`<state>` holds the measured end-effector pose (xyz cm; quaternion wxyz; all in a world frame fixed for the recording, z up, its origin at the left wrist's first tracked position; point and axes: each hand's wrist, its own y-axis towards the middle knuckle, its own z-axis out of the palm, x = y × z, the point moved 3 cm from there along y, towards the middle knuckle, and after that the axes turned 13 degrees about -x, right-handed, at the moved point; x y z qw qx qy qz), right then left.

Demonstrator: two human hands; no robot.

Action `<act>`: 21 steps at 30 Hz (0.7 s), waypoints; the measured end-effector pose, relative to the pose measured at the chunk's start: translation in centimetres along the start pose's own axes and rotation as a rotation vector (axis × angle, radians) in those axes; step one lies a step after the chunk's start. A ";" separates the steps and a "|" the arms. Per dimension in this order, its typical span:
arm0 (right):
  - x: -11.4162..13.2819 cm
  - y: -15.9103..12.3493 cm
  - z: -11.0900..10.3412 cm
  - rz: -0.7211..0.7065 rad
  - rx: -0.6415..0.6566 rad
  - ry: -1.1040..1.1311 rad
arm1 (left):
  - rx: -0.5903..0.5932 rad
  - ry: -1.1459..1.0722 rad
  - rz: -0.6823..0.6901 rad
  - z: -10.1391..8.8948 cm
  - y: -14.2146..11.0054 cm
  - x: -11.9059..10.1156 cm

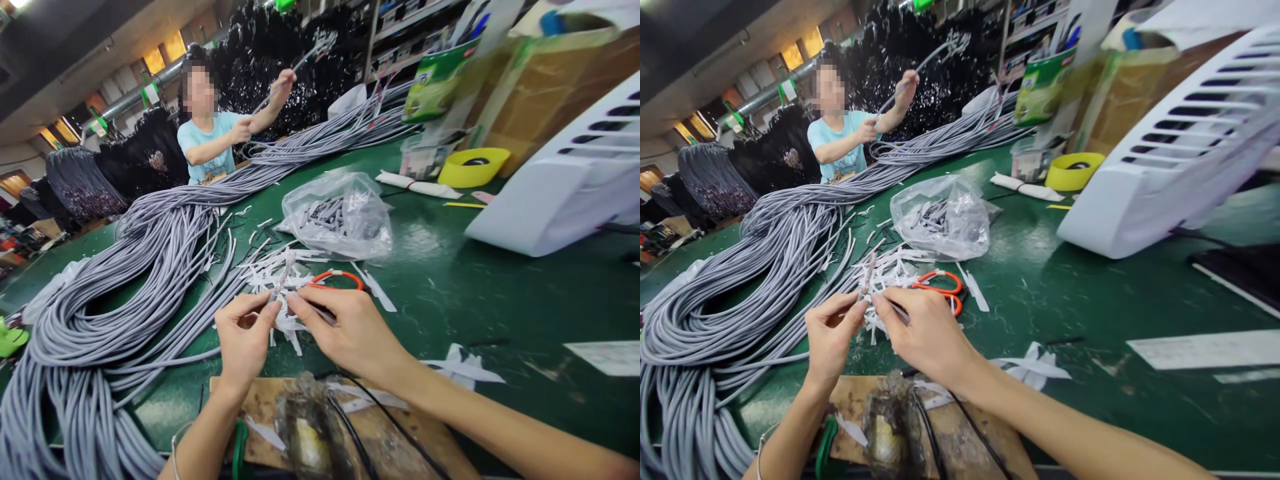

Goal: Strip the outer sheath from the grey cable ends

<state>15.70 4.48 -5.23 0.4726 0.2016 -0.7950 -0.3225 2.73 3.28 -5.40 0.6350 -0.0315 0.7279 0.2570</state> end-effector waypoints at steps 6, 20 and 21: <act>0.5 -0.6 -0.1 -0.149 -0.123 -0.115 | 0.003 0.144 0.064 0.1 -0.2 -0.1; 2.0 -1.0 -0.4 -0.339 -0.260 -0.098 | -0.108 0.369 0.392 0.1 -0.4 -1.0; 2.7 -1.5 -0.4 -0.460 -0.259 -0.072 | -0.103 0.377 0.317 0.0 0.1 -0.6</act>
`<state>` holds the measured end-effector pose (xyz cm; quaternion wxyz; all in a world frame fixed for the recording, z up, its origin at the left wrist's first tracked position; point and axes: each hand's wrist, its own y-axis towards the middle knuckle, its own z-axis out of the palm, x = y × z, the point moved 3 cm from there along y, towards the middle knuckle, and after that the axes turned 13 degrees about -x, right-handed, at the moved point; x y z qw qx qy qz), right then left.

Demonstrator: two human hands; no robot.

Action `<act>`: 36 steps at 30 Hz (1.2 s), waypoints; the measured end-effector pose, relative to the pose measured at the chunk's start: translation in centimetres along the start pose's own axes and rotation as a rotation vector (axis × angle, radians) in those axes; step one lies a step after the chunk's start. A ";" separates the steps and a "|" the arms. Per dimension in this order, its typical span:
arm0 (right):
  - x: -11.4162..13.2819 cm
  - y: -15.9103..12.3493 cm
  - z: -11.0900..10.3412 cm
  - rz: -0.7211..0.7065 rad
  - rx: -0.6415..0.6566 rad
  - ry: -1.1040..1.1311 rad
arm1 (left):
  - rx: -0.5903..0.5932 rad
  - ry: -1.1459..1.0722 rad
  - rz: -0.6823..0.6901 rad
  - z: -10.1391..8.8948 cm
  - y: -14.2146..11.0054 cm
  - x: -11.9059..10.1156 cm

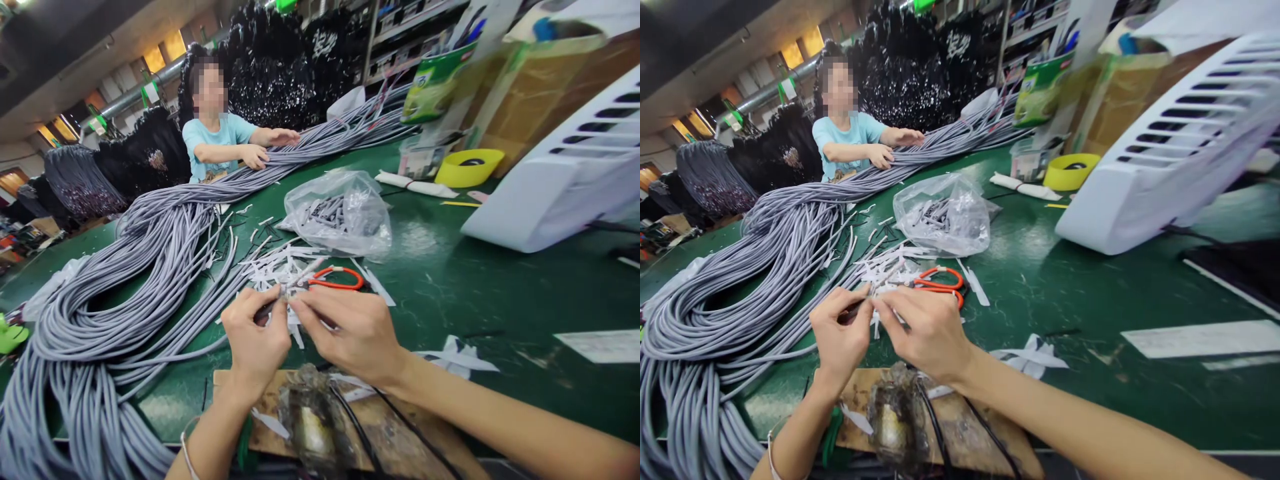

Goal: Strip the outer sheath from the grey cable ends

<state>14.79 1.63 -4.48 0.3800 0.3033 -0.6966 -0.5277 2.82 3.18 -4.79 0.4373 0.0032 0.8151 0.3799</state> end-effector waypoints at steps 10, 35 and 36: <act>-2.8 0.6 0.0 0.077 0.063 -0.279 | 0.137 -0.201 -0.226 -0.7 0.9 1.0; 0.7 -0.5 0.8 -0.008 0.114 0.218 | 0.202 -0.498 -0.643 0.1 1.1 3.0; -0.1 -0.5 0.9 0.086 0.101 0.142 | 0.265 -0.551 -0.659 0.2 1.0 2.7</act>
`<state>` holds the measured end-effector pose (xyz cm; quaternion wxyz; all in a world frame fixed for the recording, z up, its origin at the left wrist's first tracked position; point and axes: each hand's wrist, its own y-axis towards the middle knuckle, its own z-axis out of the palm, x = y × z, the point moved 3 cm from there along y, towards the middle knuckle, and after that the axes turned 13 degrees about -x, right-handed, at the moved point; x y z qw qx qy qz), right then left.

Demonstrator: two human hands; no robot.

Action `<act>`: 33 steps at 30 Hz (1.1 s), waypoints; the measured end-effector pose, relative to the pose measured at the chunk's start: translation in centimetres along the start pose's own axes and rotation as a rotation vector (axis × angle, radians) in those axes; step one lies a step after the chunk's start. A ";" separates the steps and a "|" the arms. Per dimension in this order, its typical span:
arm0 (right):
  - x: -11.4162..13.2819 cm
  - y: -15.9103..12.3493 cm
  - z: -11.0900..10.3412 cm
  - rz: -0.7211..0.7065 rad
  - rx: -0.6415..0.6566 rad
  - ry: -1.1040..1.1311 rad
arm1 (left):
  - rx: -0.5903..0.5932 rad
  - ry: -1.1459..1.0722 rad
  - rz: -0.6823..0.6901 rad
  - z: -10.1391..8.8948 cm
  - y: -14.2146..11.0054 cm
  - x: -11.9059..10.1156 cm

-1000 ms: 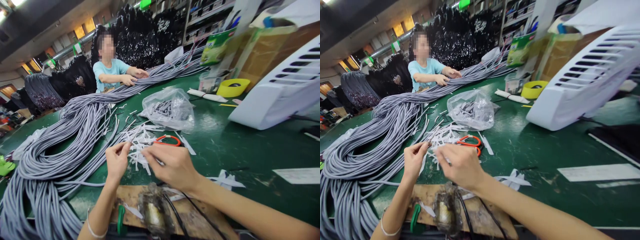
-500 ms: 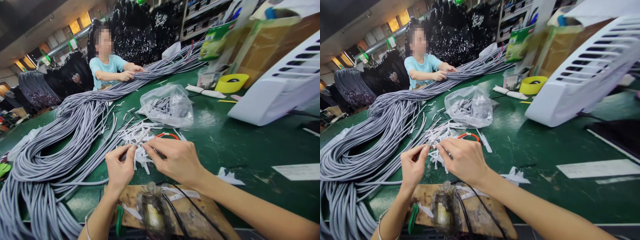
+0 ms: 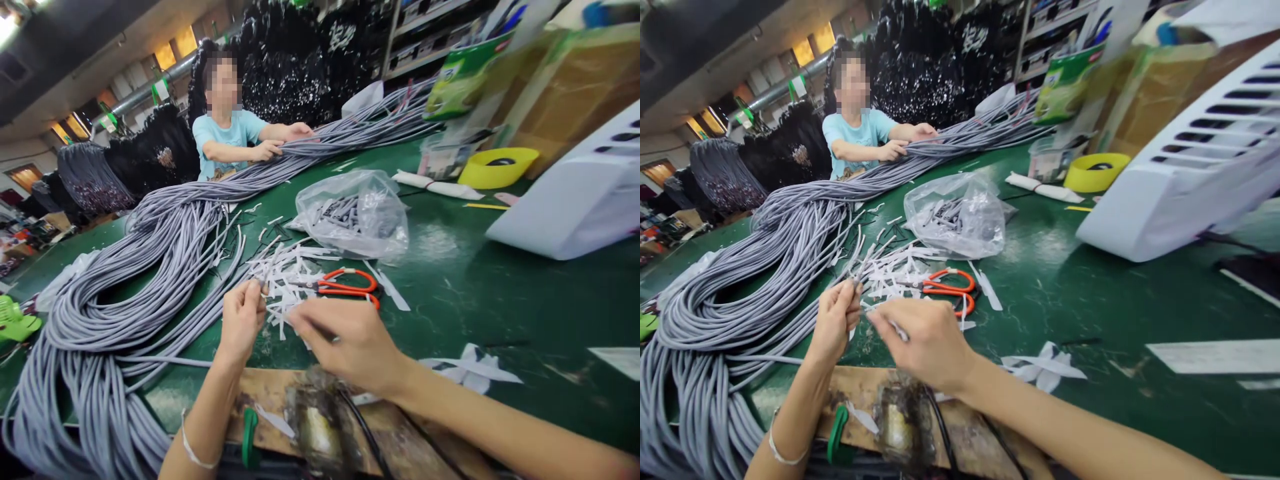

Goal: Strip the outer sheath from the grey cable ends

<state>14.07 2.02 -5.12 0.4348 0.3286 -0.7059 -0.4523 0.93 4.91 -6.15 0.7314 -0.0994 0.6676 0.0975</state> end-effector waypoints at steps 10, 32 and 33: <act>-2.6 0.4 -0.1 0.212 0.018 -0.099 | 0.242 0.006 0.022 0.8 -1.3 -0.3; -2.3 0.2 0.3 0.224 -0.015 0.081 | 0.148 0.212 0.165 1.0 -1.9 0.2; -2.1 0.1 0.2 0.148 -0.062 0.030 | 0.125 0.211 0.162 0.9 -1.9 0.3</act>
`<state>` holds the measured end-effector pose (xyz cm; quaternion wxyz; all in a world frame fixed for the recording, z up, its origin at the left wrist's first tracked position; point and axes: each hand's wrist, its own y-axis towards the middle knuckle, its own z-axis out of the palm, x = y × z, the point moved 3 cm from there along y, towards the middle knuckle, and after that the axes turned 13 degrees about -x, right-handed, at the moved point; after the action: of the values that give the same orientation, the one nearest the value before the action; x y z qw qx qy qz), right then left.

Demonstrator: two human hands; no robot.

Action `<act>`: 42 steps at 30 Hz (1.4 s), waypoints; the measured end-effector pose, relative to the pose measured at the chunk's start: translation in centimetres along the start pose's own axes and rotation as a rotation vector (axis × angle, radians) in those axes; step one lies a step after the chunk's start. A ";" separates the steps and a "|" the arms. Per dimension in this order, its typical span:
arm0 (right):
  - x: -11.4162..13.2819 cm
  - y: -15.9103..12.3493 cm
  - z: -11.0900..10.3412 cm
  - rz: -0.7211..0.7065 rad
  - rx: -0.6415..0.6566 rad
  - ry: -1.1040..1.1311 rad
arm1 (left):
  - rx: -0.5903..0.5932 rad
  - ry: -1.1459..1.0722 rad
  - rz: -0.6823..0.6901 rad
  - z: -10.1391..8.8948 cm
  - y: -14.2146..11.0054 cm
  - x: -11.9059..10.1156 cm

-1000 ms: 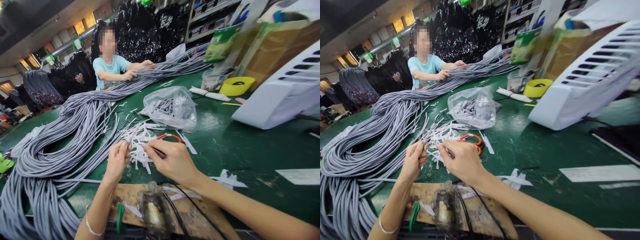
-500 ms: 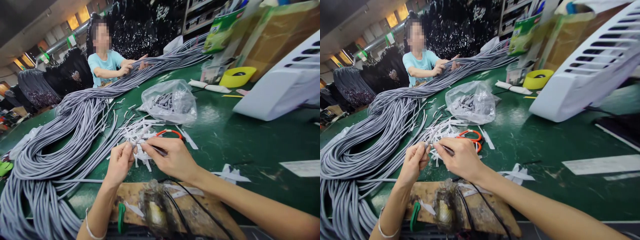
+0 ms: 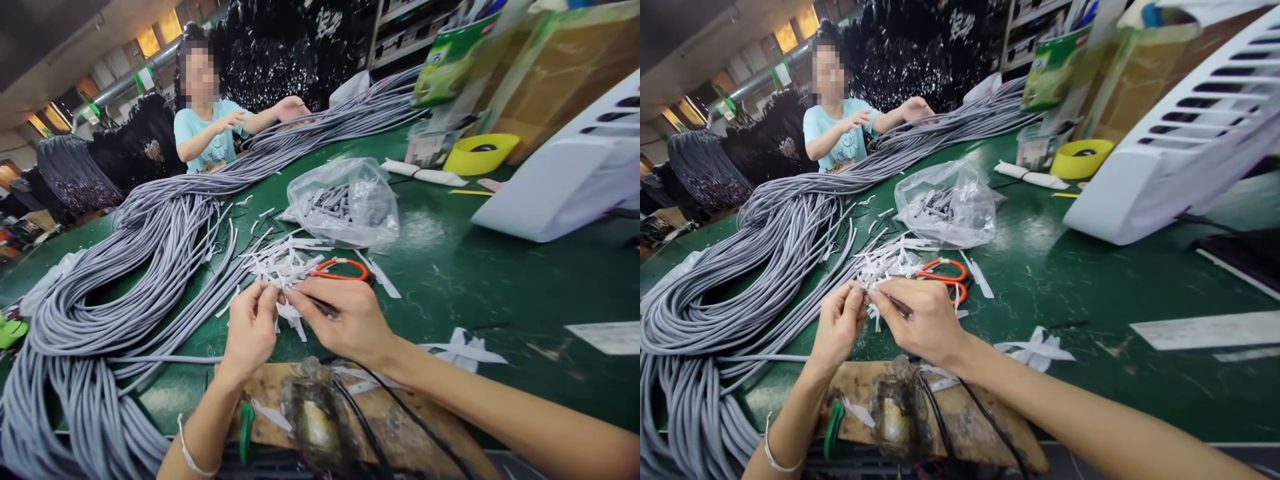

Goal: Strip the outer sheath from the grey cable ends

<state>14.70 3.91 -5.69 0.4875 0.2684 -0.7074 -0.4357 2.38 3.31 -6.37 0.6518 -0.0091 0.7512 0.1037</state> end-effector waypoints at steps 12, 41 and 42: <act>0.2 0.5 0.2 0.198 0.052 0.086 | -0.123 -0.039 0.058 -0.4 0.0 -1.2; 0.7 1.1 -0.6 -0.019 0.018 -0.039 | -0.289 0.070 0.216 -0.5 -0.6 -1.6; 0.7 1.1 -0.6 0.009 0.031 -0.028 | -0.285 0.084 0.223 -0.5 -0.7 -1.6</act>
<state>15.06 3.69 -4.33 0.4753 0.2666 -0.7222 -0.4260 2.27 2.39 -4.82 0.5964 -0.0224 0.7519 0.2800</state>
